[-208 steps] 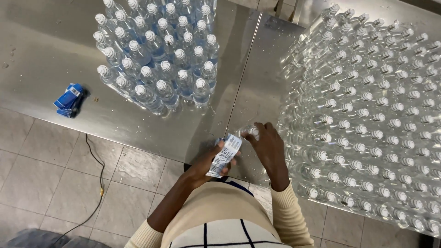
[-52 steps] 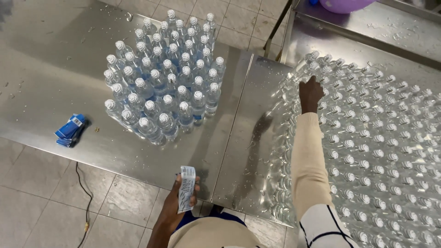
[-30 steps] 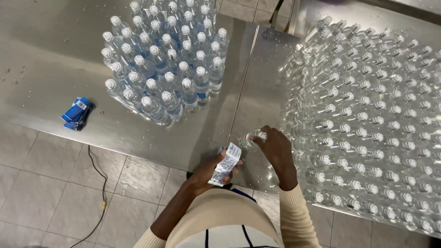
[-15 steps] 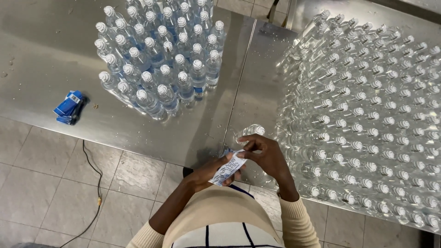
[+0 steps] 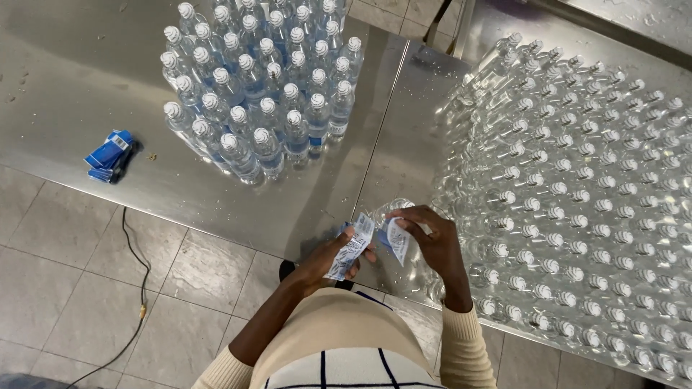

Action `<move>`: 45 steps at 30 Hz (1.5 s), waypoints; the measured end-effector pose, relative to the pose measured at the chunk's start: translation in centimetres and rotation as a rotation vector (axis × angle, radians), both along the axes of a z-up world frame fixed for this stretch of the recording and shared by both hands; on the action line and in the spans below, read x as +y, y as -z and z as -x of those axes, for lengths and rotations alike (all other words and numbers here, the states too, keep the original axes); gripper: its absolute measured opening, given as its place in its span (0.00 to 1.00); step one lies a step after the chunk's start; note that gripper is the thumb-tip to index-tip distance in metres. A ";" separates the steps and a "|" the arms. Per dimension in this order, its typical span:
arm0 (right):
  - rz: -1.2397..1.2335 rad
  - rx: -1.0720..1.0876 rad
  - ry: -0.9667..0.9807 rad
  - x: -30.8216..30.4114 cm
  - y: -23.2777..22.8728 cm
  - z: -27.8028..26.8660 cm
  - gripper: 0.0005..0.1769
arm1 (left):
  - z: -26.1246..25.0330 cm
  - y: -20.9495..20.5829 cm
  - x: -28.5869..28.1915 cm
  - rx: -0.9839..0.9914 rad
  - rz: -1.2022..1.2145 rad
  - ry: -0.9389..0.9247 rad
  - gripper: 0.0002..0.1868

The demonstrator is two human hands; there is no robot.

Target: Manually applying labels to plastic water bottles at a production workstation.

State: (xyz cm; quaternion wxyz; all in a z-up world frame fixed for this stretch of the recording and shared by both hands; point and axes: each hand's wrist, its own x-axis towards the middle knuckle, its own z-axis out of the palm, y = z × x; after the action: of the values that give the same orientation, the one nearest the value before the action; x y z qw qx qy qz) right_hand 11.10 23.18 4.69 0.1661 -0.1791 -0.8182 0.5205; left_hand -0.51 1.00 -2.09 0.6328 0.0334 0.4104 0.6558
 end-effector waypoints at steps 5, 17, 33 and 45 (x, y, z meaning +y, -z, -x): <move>0.037 0.137 0.107 3.2 4.3 0.8 0.10 | -0.1 1.4 0.4 0.027 0.004 -0.058 0.41; 0.159 0.269 0.195 3.7 10.1 1.6 0.14 | 0.3 2.0 0.0 0.048 0.046 -0.086 0.40; 0.081 0.108 0.029 4.0 10.3 -1.9 0.49 | 1.2 1.5 -0.2 0.045 0.086 -0.074 0.37; 0.122 -0.004 0.176 3.9 16.5 -3.1 0.63 | 1.2 2.9 -0.5 0.040 0.061 -0.130 0.38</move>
State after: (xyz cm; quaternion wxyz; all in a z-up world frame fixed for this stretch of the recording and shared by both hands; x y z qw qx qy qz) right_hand 14.16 27.07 -11.85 0.1983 -0.2608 -0.7665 0.5523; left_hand -1.67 0.45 -4.96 0.5810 0.0006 0.4442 0.6820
